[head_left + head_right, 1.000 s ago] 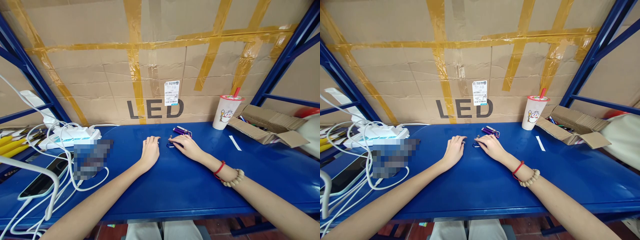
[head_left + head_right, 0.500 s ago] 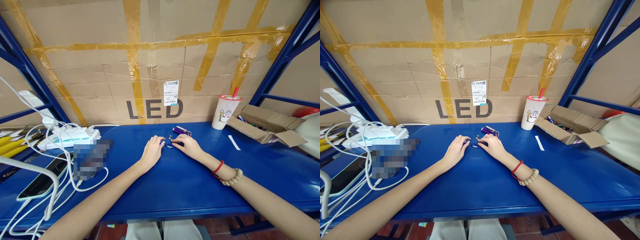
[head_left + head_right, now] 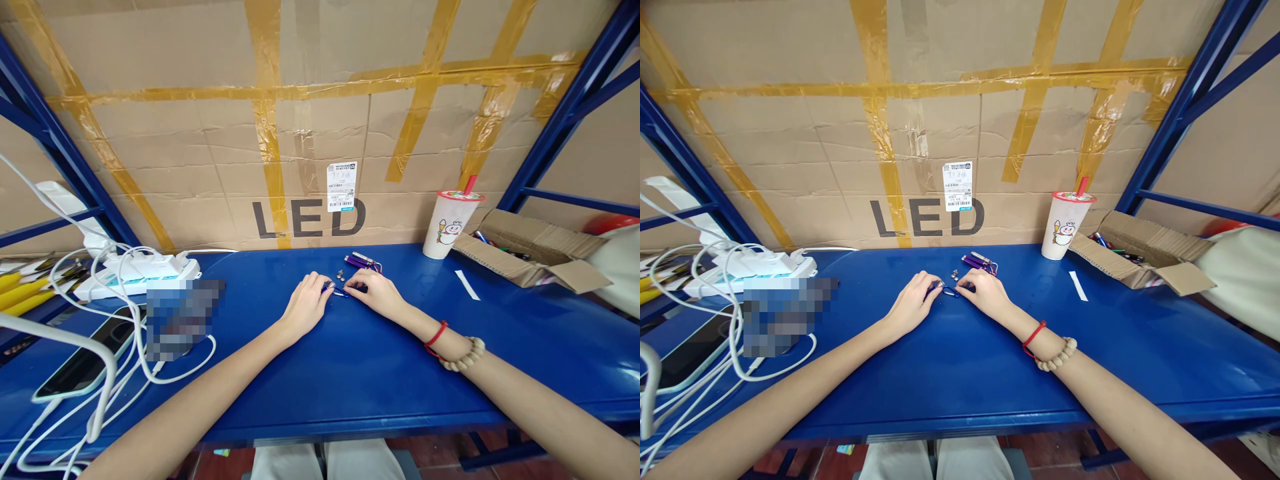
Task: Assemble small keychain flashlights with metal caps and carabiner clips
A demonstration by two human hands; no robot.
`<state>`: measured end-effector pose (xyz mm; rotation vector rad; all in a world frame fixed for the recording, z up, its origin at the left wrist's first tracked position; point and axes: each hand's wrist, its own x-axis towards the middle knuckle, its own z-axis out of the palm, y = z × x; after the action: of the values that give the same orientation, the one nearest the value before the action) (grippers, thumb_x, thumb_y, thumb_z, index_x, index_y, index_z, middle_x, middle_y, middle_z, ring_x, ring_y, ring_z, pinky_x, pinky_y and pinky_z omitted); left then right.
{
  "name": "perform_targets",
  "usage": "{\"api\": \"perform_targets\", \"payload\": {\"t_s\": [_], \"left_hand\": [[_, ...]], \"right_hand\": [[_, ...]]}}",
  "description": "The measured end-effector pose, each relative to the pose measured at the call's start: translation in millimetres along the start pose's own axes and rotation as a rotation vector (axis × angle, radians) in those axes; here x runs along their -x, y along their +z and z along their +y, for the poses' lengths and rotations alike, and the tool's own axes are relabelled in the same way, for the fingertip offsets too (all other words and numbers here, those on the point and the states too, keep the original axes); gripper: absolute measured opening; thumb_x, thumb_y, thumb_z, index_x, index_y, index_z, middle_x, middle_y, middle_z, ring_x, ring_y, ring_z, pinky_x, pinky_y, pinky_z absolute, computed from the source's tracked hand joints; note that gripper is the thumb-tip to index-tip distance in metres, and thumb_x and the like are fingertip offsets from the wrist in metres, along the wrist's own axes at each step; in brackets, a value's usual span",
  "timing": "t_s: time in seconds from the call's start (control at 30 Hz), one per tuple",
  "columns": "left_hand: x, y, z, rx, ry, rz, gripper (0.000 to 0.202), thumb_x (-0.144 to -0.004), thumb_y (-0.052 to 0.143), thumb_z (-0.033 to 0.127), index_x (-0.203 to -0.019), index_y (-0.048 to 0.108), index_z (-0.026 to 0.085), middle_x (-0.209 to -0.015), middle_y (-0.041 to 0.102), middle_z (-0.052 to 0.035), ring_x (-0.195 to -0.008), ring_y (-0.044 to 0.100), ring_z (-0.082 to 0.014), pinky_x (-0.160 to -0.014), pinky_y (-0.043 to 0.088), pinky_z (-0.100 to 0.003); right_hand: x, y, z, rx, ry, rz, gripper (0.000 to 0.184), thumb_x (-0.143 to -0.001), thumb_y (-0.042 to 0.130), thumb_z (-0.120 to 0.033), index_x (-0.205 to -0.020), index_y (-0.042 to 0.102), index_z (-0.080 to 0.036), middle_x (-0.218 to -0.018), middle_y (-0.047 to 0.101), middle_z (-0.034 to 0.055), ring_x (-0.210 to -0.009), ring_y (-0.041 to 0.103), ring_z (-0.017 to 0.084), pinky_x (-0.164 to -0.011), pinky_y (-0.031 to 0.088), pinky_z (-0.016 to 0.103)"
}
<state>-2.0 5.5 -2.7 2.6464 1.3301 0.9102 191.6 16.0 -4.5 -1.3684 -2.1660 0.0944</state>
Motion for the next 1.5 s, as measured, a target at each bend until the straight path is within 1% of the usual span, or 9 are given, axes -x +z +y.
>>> {"api": "perform_targets", "payload": {"t_s": [0.1, 0.23, 0.43, 0.57, 0.83, 1.03, 1.2, 1.37, 1.5], "left_hand": [[0, 0.2, 0, -0.013, 0.021, -0.02, 0.017, -0.092, 0.037, 0.028, -0.098, 0.05, 0.019, -0.097, 0.055, -0.0035, -0.09, 0.051, -0.0174, -0.082, 0.043, -0.032], [0, 0.9, -1, -0.024, 0.041, -0.029, 0.017, -0.092, 0.036, 0.03, -0.097, 0.049, 0.019, -0.095, 0.056, -0.0034, -0.09, 0.052, -0.0179, -0.08, 0.042, -0.032], [0, -0.5, 0, 0.008, 0.059, -0.042, 0.017, -0.093, 0.036, 0.028, -0.097, 0.049, 0.019, -0.096, 0.058, -0.0033, -0.09, 0.053, -0.0177, -0.08, 0.042, -0.031], [1, -1.7, 2, 0.008, 0.055, -0.073, 0.018, -0.093, 0.034, 0.028, -0.101, 0.048, 0.019, -0.094, 0.059, -0.0034, -0.087, 0.055, -0.0174, -0.08, 0.043, -0.032], [0, -2.7, 2, -0.02, 0.061, -0.106, 0.018, -0.093, 0.035, 0.028, -0.103, 0.046, 0.019, -0.093, 0.059, -0.0034, -0.084, 0.056, -0.0174, -0.079, 0.043, -0.031], [0, -1.9, 2, -0.047, 0.058, -0.108, 0.018, -0.093, 0.035, 0.028, -0.103, 0.047, 0.02, -0.092, 0.06, -0.0032, -0.085, 0.057, -0.0173, -0.079, 0.043, -0.031], [1, -2.9, 5, -0.098, -0.013, -0.034, 0.017, -0.092, 0.036, 0.029, -0.099, 0.049, 0.019, -0.089, 0.06, -0.0037, -0.082, 0.057, -0.0178, -0.076, 0.044, -0.031], [1, -3.7, 6, -0.1, -0.112, 0.009, 0.014, -0.089, 0.042, 0.029, -0.097, 0.049, 0.02, -0.086, 0.06, -0.0036, -0.081, 0.057, -0.0181, -0.074, 0.045, -0.03], [1, -4.0, 7, -0.078, -0.118, 0.009, 0.013, -0.087, 0.043, 0.028, -0.096, 0.049, 0.02, -0.082, 0.059, -0.0028, -0.079, 0.057, -0.0175, -0.071, 0.046, -0.029]], "right_hand": [[1, -1, -4, -0.055, -0.043, 0.095, 0.018, -0.083, 0.054, -0.033, -0.085, 0.068, -0.023, -0.088, 0.065, 0.0017, -0.073, 0.06, 0.014, -0.06, 0.047, 0.026], [3, -2, -11, -0.215, -0.151, 0.211, 0.023, -0.085, 0.051, -0.036, -0.09, 0.068, -0.021, -0.092, 0.064, 0.0045, -0.079, 0.06, 0.016, -0.067, 0.05, 0.028], [3, -2, -16, -0.39, -0.237, 0.22, 0.021, -0.08, 0.058, -0.036, -0.085, 0.068, -0.018, -0.084, 0.062, 0.0051, -0.067, 0.057, 0.013, -0.061, 0.05, 0.027], [3, -2, -16, -0.389, -0.26, 0.211, 0.02, -0.081, 0.058, -0.035, -0.082, 0.068, -0.018, -0.081, 0.062, 0.0049, -0.071, 0.058, 0.014, -0.062, 0.049, 0.026], [6, -1, -17, -0.386, -0.243, 0.061, 0.023, -0.087, 0.048, -0.035, -0.088, 0.065, -0.019, -0.092, 0.059, 0.006, -0.073, 0.057, 0.013, -0.058, 0.048, 0.024], [5, 0, -17, -0.342, -0.234, 0.052, 0.024, -0.088, 0.046, -0.037, -0.088, 0.061, -0.019, -0.092, 0.059, 0.0062, -0.074, 0.057, 0.014, -0.062, 0.049, 0.026], [4, 1, -15, -0.231, -0.191, 0.081, 0.022, -0.087, 0.047, -0.036, -0.094, 0.06, -0.02, -0.094, 0.06, 0.0051, -0.073, 0.057, 0.013, -0.063, 0.048, 0.026], [2, 1, -5, -0.052, -0.16, 0.119, 0.024, -0.086, 0.048, -0.033, -0.105, 0.059, -0.021, -0.105, 0.059, 0.0071, -0.098, 0.054, 0.021, -0.086, 0.044, 0.037], [2, 6, 4, 0.103, -0.133, 0.039, 0.029, -0.088, 0.045, -0.031, -0.112, 0.059, -0.025, -0.117, 0.053, 0.008, -0.11, 0.047, 0.024, -0.09, 0.039, 0.044]]}}
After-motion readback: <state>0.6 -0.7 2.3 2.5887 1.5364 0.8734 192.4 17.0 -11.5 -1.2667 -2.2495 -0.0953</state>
